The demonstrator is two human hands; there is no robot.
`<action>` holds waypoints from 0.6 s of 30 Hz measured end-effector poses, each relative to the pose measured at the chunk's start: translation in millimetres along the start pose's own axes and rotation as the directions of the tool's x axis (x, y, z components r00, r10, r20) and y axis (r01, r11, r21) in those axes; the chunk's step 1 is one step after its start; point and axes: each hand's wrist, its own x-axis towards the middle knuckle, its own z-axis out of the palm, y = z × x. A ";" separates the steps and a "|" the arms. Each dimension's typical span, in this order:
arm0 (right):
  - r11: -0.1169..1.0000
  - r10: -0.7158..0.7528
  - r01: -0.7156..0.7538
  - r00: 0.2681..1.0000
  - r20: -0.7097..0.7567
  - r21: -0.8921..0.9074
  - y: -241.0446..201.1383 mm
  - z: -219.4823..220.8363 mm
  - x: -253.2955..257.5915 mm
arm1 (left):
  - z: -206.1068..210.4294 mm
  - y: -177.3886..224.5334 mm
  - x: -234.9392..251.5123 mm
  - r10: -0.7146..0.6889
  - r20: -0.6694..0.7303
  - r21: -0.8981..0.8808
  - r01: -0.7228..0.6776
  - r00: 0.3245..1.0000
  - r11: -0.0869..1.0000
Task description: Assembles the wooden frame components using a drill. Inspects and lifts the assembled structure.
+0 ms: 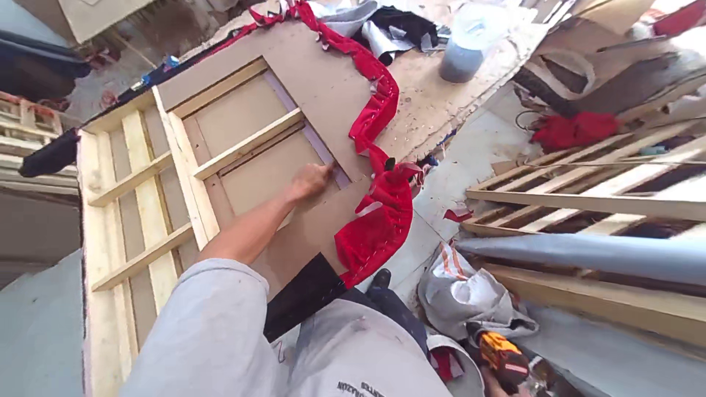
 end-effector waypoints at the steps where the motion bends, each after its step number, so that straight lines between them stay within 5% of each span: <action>1: 0.998 -0.039 0.039 0.999 0.000 -0.051 -13.2 -8.3 12.9 | -0.6 -1.3 0.3 0.010 0.025 0.007 -0.010 1.000 1.000; 5: 0.977 -0.145 0.139 0.989 -0.021 -0.162 -60.6 -20.1 46.6 | -8.8 -3.4 5.9 0.023 0.105 0.046 -0.028 0.994 0.999; 10: 0.965 -0.249 0.247 0.968 -0.019 -0.092 -98.7 2.4 33.8 | 7.9 -5.6 -13.0 0.164 0.025 -0.026 -0.163 0.986 0.986; 18: 0.974 -0.215 0.218 0.975 0.054 -0.065 -126.0 36.5 -7.7 | -2.8 -8.9 -14.6 0.150 0.145 -0.003 -0.151 0.978 0.988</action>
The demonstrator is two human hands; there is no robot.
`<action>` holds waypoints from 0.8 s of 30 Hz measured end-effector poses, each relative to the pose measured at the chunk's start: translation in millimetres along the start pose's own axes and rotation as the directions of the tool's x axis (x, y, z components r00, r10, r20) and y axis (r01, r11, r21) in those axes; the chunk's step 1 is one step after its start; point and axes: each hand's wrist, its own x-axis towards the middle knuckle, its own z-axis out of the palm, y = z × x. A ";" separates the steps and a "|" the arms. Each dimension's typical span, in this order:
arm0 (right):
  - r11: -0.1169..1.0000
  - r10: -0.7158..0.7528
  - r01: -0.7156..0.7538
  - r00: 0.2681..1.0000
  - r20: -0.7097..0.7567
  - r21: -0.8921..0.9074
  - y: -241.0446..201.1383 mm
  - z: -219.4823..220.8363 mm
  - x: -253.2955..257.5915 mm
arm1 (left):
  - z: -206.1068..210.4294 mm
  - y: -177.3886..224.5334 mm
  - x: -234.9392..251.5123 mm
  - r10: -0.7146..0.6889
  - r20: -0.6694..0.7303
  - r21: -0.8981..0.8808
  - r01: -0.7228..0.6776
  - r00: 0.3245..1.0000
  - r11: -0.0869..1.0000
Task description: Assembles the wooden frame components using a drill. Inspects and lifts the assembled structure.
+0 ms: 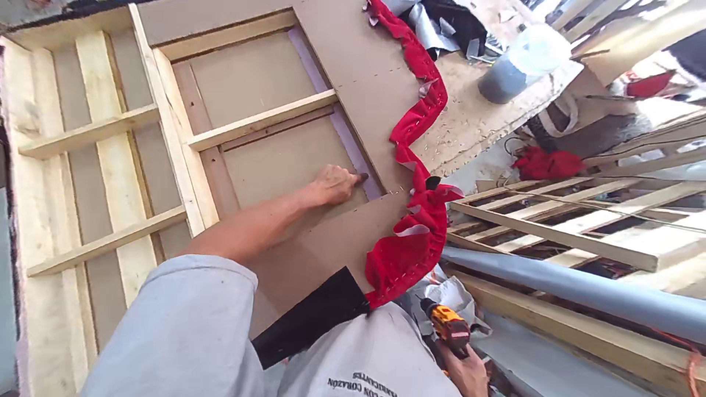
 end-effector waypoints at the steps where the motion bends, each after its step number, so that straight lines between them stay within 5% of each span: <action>1: 1.000 0.004 -0.004 1.000 0.012 -0.001 -3.2 1.9 0.1 | 2.5 -3.2 -0.5 0.009 -0.022 0.005 -0.009 1.000 1.000; 5: 0.999 0.006 -0.004 0.999 0.048 -0.033 -5.8 -4.2 17.0 | 5.8 -1.0 -1.4 -0.066 -0.092 -0.035 0.063 0.994 0.997; 9: 0.997 -0.023 0.028 0.997 0.068 -0.076 -5.0 -13.0 42.0 | -5.6 12.2 -0.6 -0.124 -0.012 0.048 0.125 0.992 0.991; 15: 0.984 -0.148 0.153 0.987 0.060 -0.095 -11.4 -21.8 81.9 | -12.4 8.5 2.3 -0.020 0.049 0.065 0.017 0.999 0.998; 21: 0.984 -0.143 0.155 0.981 0.133 -0.086 -15.0 -20.8 97.8 | -12.9 1.2 5.6 -0.235 -0.121 -0.253 0.199 0.964 0.947; 24: 0.982 -0.153 0.167 0.976 0.154 -0.085 -16.4 -19.3 97.4 | -16.3 2.2 13.5 -0.349 -0.033 -0.233 0.333 0.936 0.914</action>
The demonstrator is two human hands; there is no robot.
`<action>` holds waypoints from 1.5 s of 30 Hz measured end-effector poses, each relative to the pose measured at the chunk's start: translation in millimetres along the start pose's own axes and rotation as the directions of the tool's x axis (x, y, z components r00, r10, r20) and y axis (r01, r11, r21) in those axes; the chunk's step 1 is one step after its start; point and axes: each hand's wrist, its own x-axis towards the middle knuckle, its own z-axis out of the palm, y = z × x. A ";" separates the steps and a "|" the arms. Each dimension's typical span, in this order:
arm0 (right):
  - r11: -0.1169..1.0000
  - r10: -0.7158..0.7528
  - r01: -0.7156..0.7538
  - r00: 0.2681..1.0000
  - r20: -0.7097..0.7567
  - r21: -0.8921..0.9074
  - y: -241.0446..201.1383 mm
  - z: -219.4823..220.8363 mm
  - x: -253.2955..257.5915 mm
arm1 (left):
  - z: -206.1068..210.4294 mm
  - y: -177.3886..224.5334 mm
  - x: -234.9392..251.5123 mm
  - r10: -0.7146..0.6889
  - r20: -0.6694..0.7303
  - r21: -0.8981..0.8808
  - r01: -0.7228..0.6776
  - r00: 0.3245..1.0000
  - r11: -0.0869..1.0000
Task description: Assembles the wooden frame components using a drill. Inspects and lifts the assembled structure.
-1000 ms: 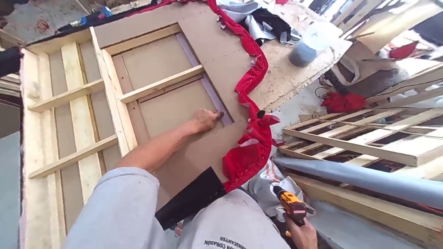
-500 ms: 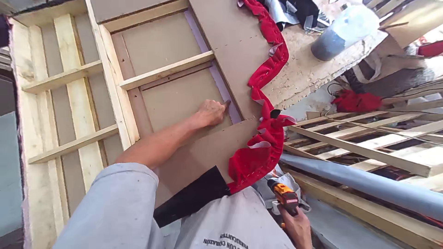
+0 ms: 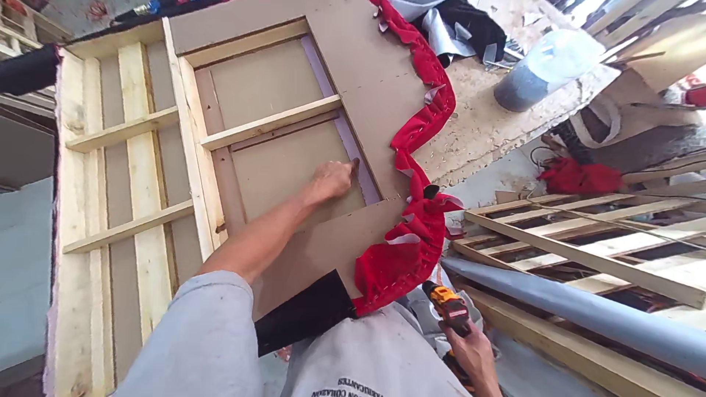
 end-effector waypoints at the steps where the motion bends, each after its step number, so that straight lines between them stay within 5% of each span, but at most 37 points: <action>1: 1.000 -0.007 0.008 1.000 0.008 -0.008 -0.4 0.2 1.8 | -4.9 3.0 2.7 -0.017 0.026 0.029 0.016 1.000 0.999; 6: 0.998 0.015 -0.012 0.999 0.048 -0.062 -5.5 -1.3 15.0 | -27.7 5.1 13.7 -0.016 0.139 0.090 0.003 0.990 0.996; 19: 0.996 -0.076 0.078 0.996 0.041 -0.039 -19.0 -6.7 36.9 | -43.4 8.1 28.6 -0.100 0.120 0.115 0.086 0.988 0.990; 24: 0.995 -0.100 0.100 0.995 0.005 -0.013 -10.9 -9.3 37.4 | -40.2 -0.7 29.4 -0.075 -0.081 -0.020 0.073 0.994 0.997; 31: 1.000 0.013 -0.014 1.000 -0.008 -0.020 0.1 -30.3 21.4 | -25.3 5.2 39.5 -0.041 -0.003 -0.044 0.041 0.999 0.998; 34: 0.998 0.042 -0.040 0.999 -0.032 0.044 1.6 -43.5 24.1 | -29.4 -1.9 31.3 -0.038 -0.077 -0.108 0.029 0.996 0.994; 37: 0.978 -0.024 0.041 0.996 -0.083 0.203 -9.0 -68.7 24.5 | -39.6 -12.1 8.4 -0.285 -0.105 -0.596 0.169 0.953 0.785; 41: 0.874 -0.223 0.269 0.962 -0.158 0.405 -51.4 -114.3 20.3 | -51.3 -25.5 -2.0 -0.502 0.057 -0.980 0.144 0.863 0.137; 42: 0.831 -0.281 0.342 0.939 -0.199 0.438 -61.1 -124.1 17.1 | -55.9 -25.5 -5.9 -0.463 0.089 -0.986 0.145 0.882 0.087; 45: 0.660 -0.413 0.519 0.855 -0.314 0.543 -90.2 -144.1 -6.4 | -62.2 -25.9 -13.6 -0.323 0.117 -0.963 0.186 0.939 0.194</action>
